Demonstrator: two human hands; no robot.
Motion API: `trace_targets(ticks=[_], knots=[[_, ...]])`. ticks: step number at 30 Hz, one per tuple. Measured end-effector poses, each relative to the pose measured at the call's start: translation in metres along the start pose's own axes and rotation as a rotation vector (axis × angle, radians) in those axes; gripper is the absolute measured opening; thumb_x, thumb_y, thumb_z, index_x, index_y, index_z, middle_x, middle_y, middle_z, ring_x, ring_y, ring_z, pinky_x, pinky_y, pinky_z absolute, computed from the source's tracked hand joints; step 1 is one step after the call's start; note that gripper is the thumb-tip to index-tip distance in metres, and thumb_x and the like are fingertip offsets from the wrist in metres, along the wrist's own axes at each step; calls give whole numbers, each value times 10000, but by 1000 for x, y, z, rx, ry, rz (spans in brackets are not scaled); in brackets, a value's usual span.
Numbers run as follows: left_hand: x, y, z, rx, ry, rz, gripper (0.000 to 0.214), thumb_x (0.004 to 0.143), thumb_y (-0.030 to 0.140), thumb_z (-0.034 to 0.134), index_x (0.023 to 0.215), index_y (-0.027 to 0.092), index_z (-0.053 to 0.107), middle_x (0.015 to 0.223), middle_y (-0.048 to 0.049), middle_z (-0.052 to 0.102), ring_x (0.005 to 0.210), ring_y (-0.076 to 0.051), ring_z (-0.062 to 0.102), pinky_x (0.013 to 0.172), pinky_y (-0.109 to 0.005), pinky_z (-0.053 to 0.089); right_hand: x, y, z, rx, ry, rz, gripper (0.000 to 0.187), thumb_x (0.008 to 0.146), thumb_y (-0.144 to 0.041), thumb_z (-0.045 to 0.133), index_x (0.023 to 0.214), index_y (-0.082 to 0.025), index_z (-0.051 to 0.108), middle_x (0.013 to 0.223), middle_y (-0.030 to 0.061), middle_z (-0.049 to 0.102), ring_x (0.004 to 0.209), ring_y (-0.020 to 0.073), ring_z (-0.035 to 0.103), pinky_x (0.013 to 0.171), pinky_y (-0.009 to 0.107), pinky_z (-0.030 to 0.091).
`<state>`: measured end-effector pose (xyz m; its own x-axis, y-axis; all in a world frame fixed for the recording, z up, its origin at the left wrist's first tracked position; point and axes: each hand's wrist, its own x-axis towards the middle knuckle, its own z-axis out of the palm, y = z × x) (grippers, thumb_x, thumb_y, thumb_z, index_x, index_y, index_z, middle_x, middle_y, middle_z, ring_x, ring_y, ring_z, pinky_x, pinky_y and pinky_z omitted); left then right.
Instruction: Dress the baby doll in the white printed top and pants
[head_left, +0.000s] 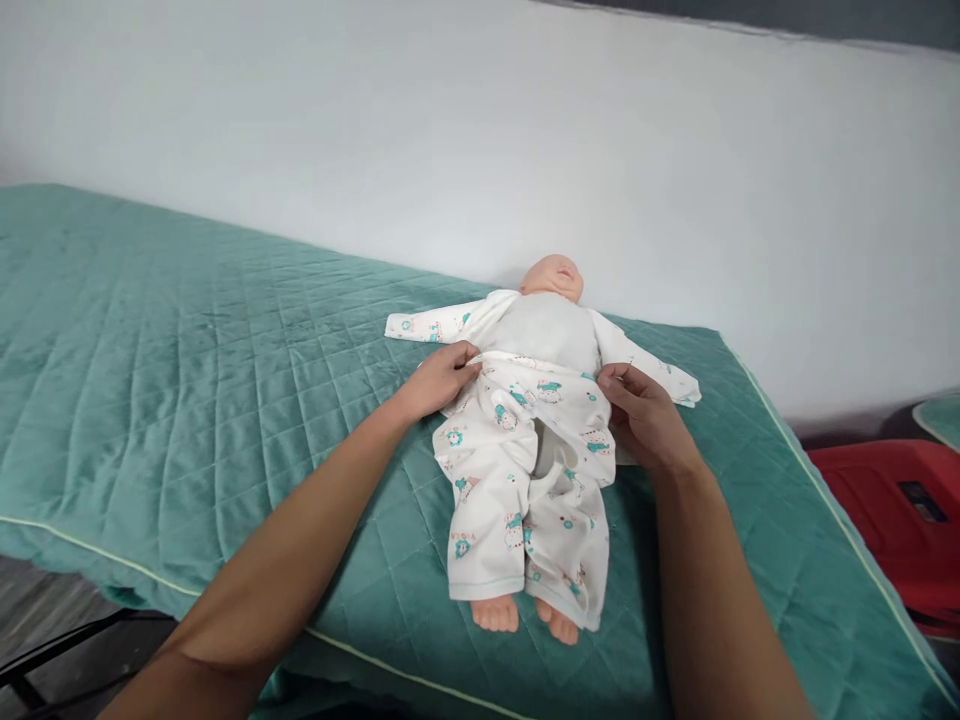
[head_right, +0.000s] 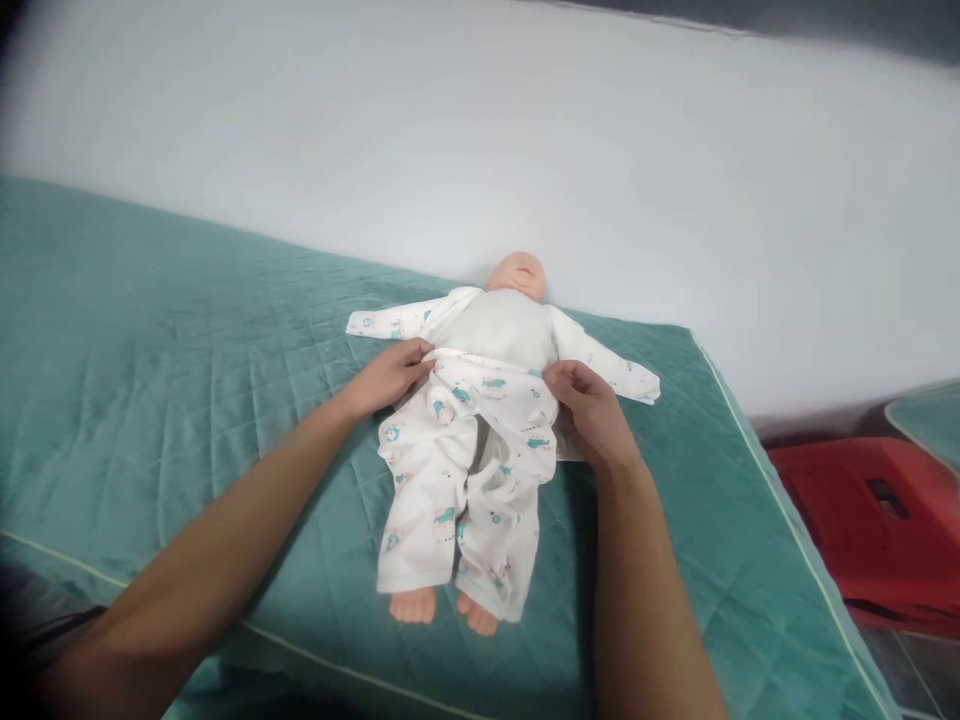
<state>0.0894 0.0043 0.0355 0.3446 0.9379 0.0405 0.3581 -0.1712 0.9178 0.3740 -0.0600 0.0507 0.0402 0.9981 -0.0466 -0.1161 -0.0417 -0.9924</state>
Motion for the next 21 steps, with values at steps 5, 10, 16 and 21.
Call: trace_targets(ticks=[5, 10, 16, 21], knots=[[-2, 3, 0, -94, 4, -31, 151, 880, 340, 554, 907, 192, 567, 742, 30, 584, 667, -138, 495, 653, -265, 372, -2, -3, -9, -45, -62, 4, 206, 780, -383, 805, 889, -247, 694, 751, -24, 600, 646, 114, 520, 594, 241, 415], [-1, -2, 3, -88, 71, 28, 149, 864, 300, 583, 973, 203, 554, 825, 17, 653, 797, -158, 591, 787, -284, 438, -8, -9, -11, -201, -122, -33, 254, 736, -310, 836, 934, -241, 692, 852, -9, 619, 757, 137, 551, 685, 259, 440], [3, -8, 7, 5, 68, 147, 182, 897, 286, 551, 1048, 220, 630, 1033, -26, 699, 987, -202, 634, 949, -346, 454, -11, -12, -5, -297, -126, -19, 273, 723, -317, 832, 855, -213, 617, 835, -23, 560, 720, 117, 491, 638, 250, 394], [5, -2, 9, 100, 16, 175, 206, 924, 265, 499, 979, 208, 689, 1063, -62, 656, 1097, -229, 588, 1021, -370, 443, -7, -7, -4, -326, -146, -38, 279, 765, -345, 800, 828, -213, 563, 782, -45, 507, 667, 97, 434, 597, 235, 350]])
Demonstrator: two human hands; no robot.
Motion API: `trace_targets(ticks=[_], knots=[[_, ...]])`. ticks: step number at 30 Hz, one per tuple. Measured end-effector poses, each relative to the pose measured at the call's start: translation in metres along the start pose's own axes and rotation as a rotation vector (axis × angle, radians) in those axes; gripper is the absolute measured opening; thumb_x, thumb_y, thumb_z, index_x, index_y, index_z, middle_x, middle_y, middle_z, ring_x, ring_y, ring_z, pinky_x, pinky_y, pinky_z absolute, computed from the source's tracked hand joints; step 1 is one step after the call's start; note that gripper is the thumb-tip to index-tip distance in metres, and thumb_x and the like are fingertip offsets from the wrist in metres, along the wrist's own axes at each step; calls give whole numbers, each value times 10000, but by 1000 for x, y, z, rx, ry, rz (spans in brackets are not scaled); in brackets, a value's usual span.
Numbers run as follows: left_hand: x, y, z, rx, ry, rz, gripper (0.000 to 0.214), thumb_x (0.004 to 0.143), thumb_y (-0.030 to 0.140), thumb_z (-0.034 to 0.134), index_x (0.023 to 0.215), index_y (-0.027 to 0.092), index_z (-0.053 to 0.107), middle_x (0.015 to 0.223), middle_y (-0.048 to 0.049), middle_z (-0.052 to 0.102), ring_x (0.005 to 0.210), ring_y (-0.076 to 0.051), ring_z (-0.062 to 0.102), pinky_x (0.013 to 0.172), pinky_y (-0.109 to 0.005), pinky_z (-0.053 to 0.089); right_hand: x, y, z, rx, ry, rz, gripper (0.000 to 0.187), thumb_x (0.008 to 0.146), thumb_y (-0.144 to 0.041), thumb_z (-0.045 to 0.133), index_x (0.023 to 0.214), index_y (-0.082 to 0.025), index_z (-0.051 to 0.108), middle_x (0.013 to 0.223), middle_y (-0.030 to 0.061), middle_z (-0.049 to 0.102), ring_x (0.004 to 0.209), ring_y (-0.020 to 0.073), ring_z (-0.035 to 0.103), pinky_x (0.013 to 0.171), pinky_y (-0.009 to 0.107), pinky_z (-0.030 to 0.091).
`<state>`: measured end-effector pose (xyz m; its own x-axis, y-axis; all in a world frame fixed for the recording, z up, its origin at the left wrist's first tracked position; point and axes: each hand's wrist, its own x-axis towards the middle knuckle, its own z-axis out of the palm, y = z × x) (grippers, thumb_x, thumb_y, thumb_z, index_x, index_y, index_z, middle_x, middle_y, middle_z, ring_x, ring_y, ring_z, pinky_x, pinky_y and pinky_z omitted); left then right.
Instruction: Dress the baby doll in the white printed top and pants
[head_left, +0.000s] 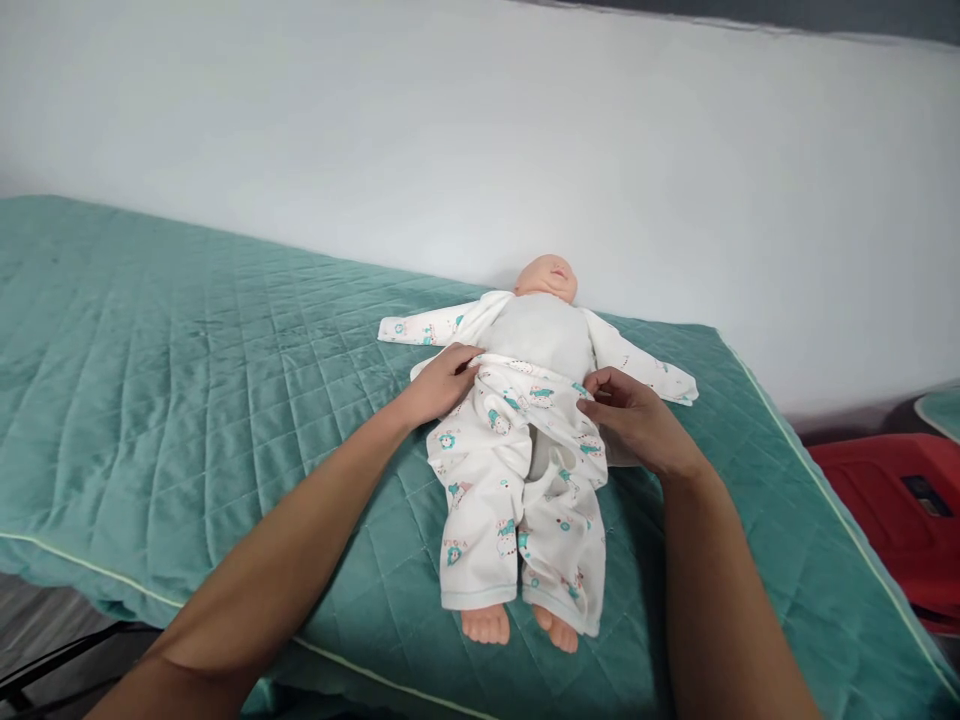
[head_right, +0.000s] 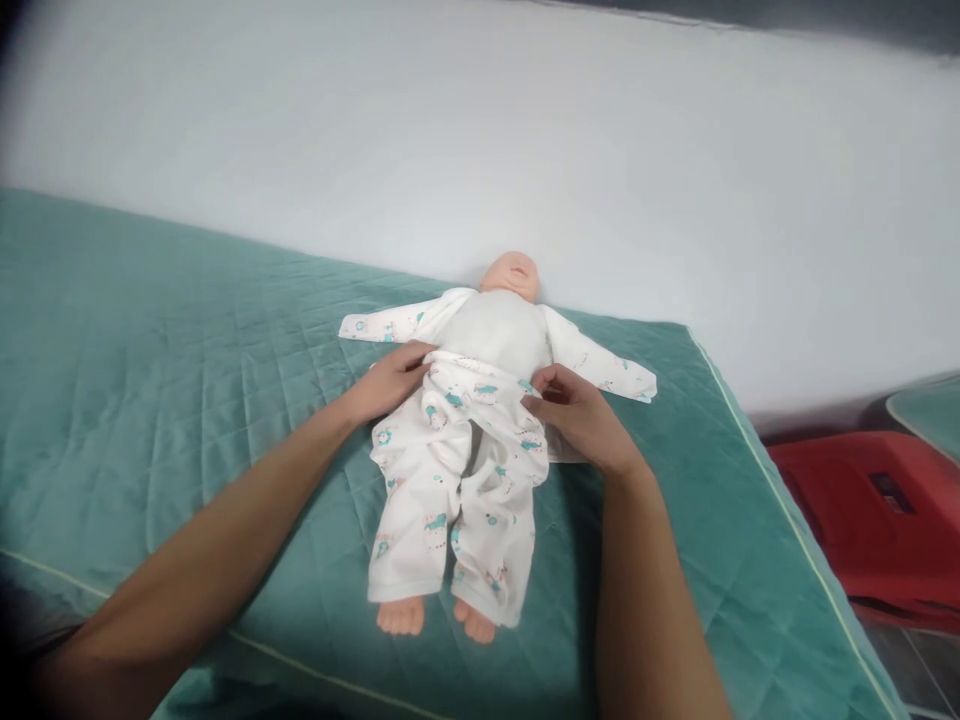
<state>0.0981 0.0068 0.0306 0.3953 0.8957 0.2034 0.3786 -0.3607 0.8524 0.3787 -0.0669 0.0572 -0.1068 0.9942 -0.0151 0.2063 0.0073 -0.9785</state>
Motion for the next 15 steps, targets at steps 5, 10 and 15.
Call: trace_targets(ticks=[5, 10, 15], knots=[[1, -1, 4, 13, 44, 126, 187, 916, 240, 496, 935, 186, 674, 1173, -98, 586, 1165, -225, 548, 1064, -370, 436, 1, 2, 1, -13, -15, -22, 264, 797, -343, 773, 840, -217, 545, 775, -50, 480, 663, 95, 416, 580, 227, 328], [3, -8, 11, 3, 136, 75, 341, 878, 170, 485, 1198, 204, 595, 1230, -80, 651, 1165, -222, 586, 1072, -408, 444, 2, 0, 2, 6, -12, -31, 269, 788, -343, 774, 827, -213, 541, 775, -47, 475, 668, 97, 416, 581, 230, 326], [7, -3, 9, -8, 35, 42, 472, 820, 121, 502, 1261, 226, 633, 1326, -62, 642, 1264, -241, 550, 1150, -413, 384, 4, 1, 3, 16, -21, -30, 270, 780, -340, 776, 825, -217, 540, 761, -48, 466, 658, 100, 407, 575, 235, 327]])
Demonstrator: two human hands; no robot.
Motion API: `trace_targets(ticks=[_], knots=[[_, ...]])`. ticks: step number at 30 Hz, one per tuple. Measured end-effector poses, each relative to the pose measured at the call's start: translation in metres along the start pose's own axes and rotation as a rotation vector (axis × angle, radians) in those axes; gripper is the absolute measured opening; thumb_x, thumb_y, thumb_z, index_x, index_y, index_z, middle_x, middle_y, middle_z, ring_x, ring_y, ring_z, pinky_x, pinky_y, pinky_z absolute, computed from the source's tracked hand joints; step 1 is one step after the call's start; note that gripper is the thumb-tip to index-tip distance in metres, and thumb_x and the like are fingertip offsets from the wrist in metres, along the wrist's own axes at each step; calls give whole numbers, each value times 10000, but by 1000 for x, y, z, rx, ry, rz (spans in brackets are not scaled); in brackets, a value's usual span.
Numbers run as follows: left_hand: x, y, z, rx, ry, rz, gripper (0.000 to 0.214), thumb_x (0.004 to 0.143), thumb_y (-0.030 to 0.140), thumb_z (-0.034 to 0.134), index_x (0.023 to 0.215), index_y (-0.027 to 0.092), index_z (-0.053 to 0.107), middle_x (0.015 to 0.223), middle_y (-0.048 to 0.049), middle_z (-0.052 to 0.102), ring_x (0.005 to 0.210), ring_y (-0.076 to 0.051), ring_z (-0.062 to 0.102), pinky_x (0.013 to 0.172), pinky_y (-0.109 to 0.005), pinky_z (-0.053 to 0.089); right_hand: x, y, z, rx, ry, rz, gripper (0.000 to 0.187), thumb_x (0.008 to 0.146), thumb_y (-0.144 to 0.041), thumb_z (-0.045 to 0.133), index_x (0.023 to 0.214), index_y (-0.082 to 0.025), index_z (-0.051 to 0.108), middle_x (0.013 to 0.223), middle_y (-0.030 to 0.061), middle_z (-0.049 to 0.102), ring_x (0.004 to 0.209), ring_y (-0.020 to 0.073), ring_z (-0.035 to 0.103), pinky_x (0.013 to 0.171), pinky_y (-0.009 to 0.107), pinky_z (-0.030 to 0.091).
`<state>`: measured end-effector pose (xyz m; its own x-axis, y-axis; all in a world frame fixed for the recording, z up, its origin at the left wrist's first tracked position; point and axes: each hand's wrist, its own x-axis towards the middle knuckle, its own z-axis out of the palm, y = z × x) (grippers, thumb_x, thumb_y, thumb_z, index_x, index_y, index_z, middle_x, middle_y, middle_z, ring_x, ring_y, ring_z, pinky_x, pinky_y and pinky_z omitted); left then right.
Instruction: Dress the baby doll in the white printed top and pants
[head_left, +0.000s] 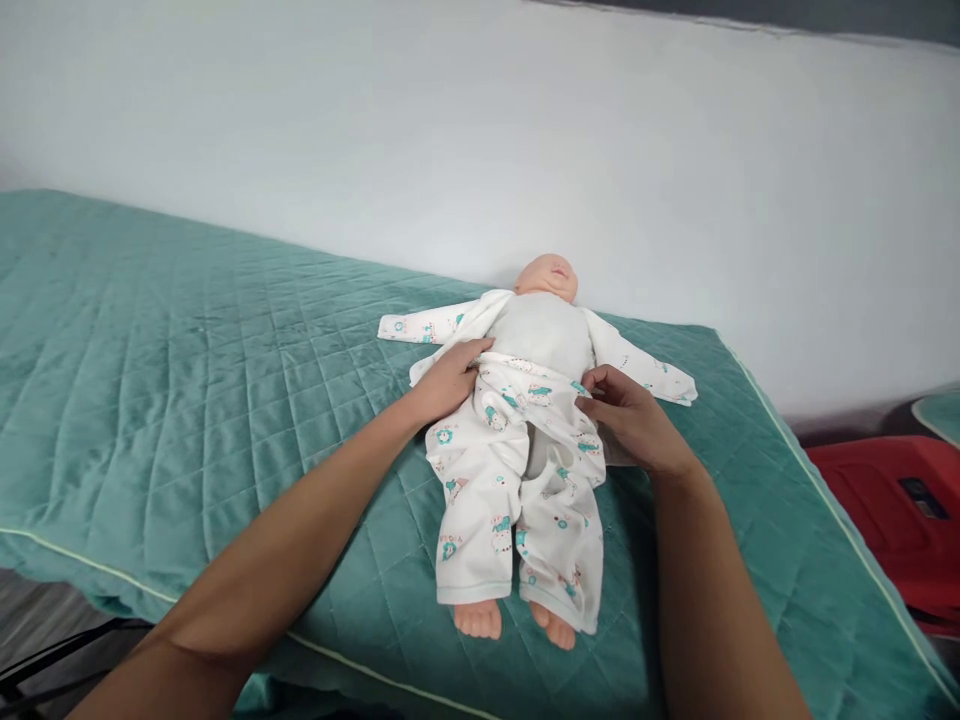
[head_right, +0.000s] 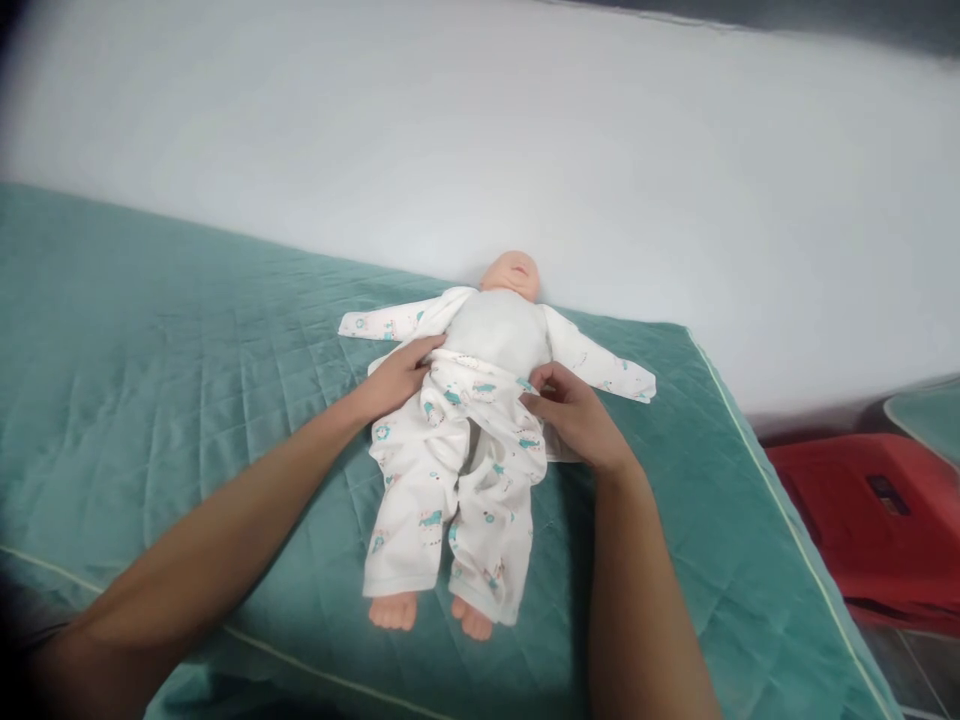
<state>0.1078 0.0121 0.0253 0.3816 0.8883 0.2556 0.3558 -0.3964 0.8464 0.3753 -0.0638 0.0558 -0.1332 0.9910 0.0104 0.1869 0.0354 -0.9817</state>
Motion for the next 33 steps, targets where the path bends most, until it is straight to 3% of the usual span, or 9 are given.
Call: trace_targets(ticks=[3, 7, 9, 12, 15, 20, 24, 33], knots=[[1, 4, -2, -42, -75, 17, 457, 791, 92, 489, 1172, 239, 694, 1256, -37, 667, 1215, -231, 569, 1135, -390, 395, 0, -1, 1, -3, 6, 2, 270, 778, -342, 774, 819, -216, 538, 763, -44, 469, 660, 102, 407, 574, 236, 330], [1, 2, 1, -134, 77, -50, 485, 742, 76, 528, 1199, 203, 629, 1244, -59, 633, 1162, -204, 572, 1062, -358, 430, -2, -4, 3, -4, 29, -1, 290, 764, -366, 781, 812, -218, 537, 757, -41, 477, 657, 104, 414, 574, 238, 337], [0, 1, 3, -185, 137, -107, 441, 720, 83, 561, 1148, 189, 590, 1162, -56, 622, 1016, -174, 594, 943, -321, 471, -3, -5, 4, -8, 43, -6, 290, 756, -369, 785, 807, -220, 541, 758, -40, 485, 650, 104, 419, 573, 240, 341], [-1, 3, 2, -250, 154, -196, 282, 715, 121, 594, 983, 191, 537, 955, -6, 584, 797, -127, 552, 759, -259, 454, -3, -4, 4, -31, 87, -26, 277, 741, -361, 790, 801, -226, 555, 763, -34, 497, 643, 108, 430, 572, 247, 356], [-2, 6, -1, -272, 144, -211, 178, 732, 154, 596, 879, 196, 505, 861, 15, 549, 763, -124, 518, 722, -247, 421, -2, -2, 3, -67, 147, -57, 262, 740, -376, 785, 809, -241, 571, 751, -26, 522, 633, 123, 453, 566, 265, 375], [-3, 4, -4, -220, 160, -196, 102, 765, 157, 590, 827, 193, 517, 853, 14, 558, 815, -142, 523, 788, -269, 422, -1, 1, 7, -187, 401, -93, 228, 785, -408, 743, 862, -260, 588, 690, -12, 542, 584, 140, 448, 512, 284, 337], [-3, 1, -5, -148, 181, -198, 85, 806, 152, 574, 850, 200, 520, 834, 20, 559, 802, -149, 536, 779, -282, 421, 0, 1, 14, -318, 594, -94, 222, 810, -431, 707, 897, -261, 594, 756, 6, 591, 603, 148, 486, 525, 294, 364], [2, 0, -3, 95, 121, -247, 139, 765, 166, 615, 892, 212, 581, 909, -26, 680, 854, -200, 615, 802, -327, 456, 12, 12, 2, -464, 474, -11, 152, 762, -331, 673, 850, -244, 585, 874, 41, 670, 715, 193, 602, 663, 341, 449]])
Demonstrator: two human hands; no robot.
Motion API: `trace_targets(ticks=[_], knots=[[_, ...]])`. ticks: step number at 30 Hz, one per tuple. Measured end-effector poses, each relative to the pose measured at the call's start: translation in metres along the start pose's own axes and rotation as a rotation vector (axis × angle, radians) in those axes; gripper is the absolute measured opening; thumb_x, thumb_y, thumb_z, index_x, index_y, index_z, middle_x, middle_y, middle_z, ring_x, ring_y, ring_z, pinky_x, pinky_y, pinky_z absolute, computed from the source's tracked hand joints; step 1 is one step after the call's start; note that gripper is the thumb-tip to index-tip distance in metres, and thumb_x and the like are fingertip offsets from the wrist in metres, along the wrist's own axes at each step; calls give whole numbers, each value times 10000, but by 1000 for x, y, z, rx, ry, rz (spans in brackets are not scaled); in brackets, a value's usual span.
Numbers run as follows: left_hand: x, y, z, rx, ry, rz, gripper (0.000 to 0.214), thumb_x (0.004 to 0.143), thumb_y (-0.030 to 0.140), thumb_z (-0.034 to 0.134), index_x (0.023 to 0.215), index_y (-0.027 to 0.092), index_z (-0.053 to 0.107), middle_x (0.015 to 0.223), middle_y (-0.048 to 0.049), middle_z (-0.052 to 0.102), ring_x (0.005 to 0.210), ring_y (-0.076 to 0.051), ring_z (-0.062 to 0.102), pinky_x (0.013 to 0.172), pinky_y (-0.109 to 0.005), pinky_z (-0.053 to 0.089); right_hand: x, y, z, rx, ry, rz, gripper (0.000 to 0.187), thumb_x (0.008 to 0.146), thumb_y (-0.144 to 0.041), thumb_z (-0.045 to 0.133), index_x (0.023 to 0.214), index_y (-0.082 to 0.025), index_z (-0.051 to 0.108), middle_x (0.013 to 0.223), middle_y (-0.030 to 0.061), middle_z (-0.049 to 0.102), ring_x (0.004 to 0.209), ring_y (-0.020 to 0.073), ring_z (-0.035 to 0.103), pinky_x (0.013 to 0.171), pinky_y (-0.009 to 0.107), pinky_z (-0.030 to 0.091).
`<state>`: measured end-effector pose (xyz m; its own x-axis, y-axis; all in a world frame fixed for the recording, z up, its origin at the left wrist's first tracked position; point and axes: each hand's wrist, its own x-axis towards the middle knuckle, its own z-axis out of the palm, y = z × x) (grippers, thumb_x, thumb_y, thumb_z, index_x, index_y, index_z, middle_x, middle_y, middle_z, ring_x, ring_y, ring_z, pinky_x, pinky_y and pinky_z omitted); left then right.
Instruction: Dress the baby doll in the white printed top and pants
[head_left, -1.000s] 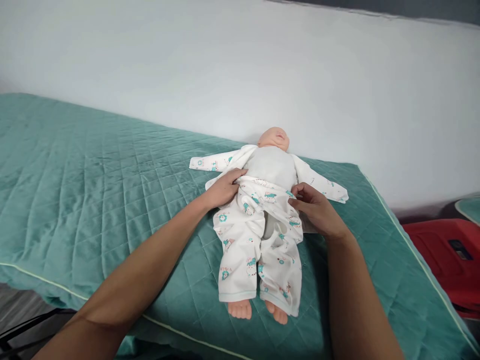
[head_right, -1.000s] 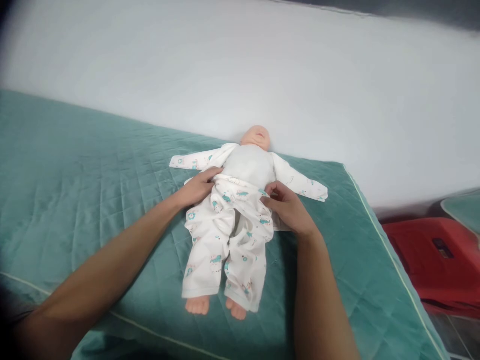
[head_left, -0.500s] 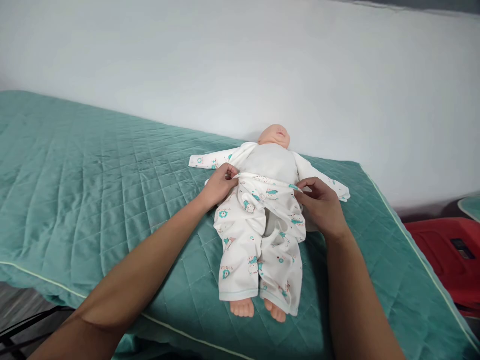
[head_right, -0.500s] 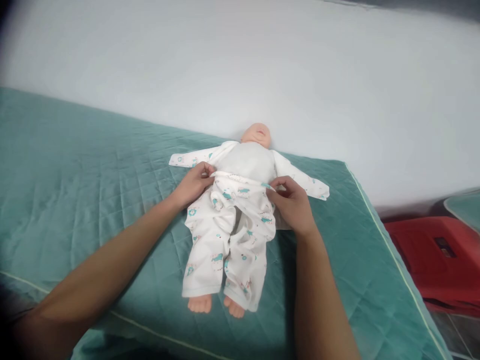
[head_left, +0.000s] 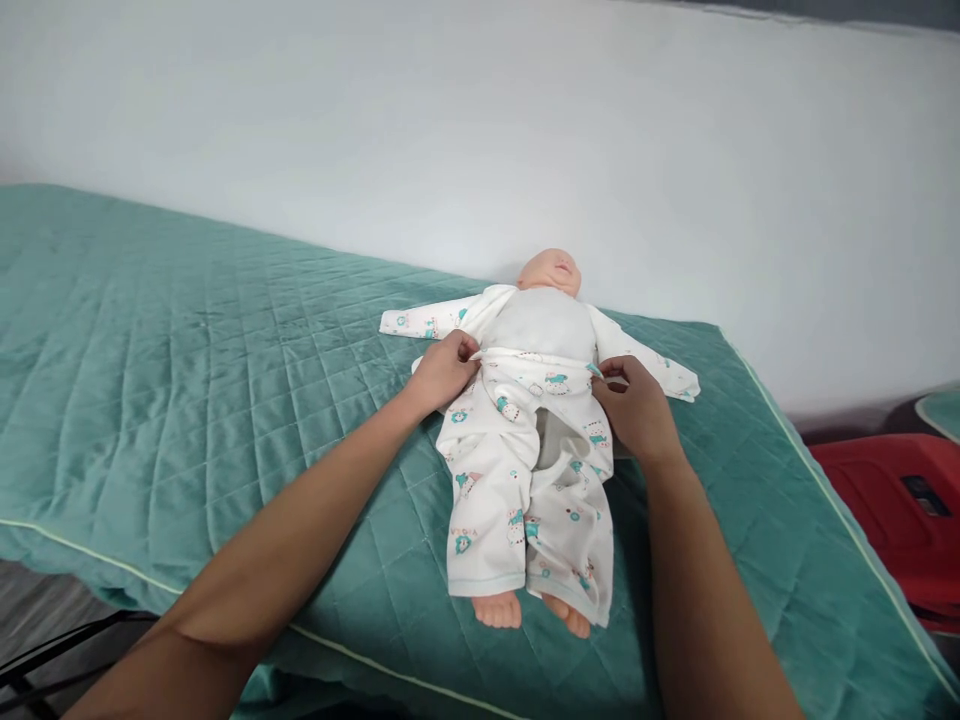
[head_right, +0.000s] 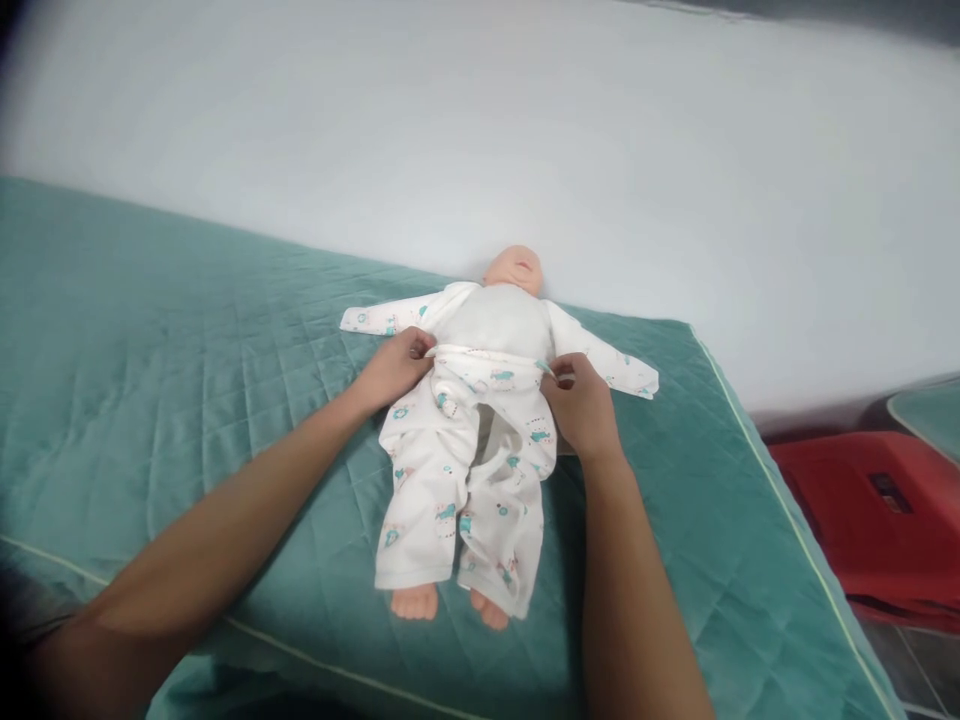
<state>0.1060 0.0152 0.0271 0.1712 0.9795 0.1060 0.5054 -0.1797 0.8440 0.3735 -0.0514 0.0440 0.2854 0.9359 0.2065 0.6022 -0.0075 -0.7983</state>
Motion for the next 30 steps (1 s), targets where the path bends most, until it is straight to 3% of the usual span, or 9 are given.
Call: trace_targets(ticks=[5, 10, 15, 18, 23, 30], knots=[[9, 6, -4, 155, -156, 27, 124, 679, 128, 603, 740, 223, 554, 750, -20, 660, 702, -207, 604, 666, -325, 443, 3, 2, -5, -64, -88, 39, 144, 687, -240, 653, 811, -248, 580, 742, 15, 644, 670, 190, 574, 616, 324, 427], [22, 15, -8, 192, -322, -15, 199, 560, 67, 602, 617, 220, 489, 633, -11, 610, 595, -204, 607, 598, -317, 451, 7, 12, -5, -79, -65, 49, 169, 652, -261, 692, 800, -244, 613, 749, 20, 673, 692, 199, 599, 622, 323, 448], [29, 13, -14, -49, -482, -108, 169, 554, 80, 609, 661, 202, 563, 704, -30, 626, 610, -225, 651, 581, -334, 499, 5, 15, -3, 48, -169, 101, 219, 698, -253, 651, 915, -238, 672, 867, 36, 723, 836, 230, 644, 720, 345, 485], [24, 10, -19, -205, -539, -91, 137, 588, 109, 612, 690, 199, 593, 723, -19, 623, 662, -203, 651, 575, -303, 515, 1, 11, -1, 240, -203, 154, 266, 680, -229, 661, 946, -241, 662, 877, 20, 723, 797, 213, 645, 661, 316, 483], [14, 6, -15, -487, -517, -133, 200, 590, 72, 588, 743, 195, 628, 752, -17, 669, 738, -177, 654, 651, -284, 551, -4, 5, 1, 590, -223, 240, 310, 642, -206, 719, 937, -250, 632, 832, 0, 709, 672, 181, 629, 566, 289, 469], [19, -10, -8, -794, -575, -208, 211, 636, 64, 681, 826, 155, 687, 864, -76, 729, 781, -196, 702, 718, -337, 597, -5, 2, -1, 681, -288, 227, 295, 637, -274, 790, 884, -255, 631, 815, 0, 685, 675, 185, 626, 624, 334, 496]])
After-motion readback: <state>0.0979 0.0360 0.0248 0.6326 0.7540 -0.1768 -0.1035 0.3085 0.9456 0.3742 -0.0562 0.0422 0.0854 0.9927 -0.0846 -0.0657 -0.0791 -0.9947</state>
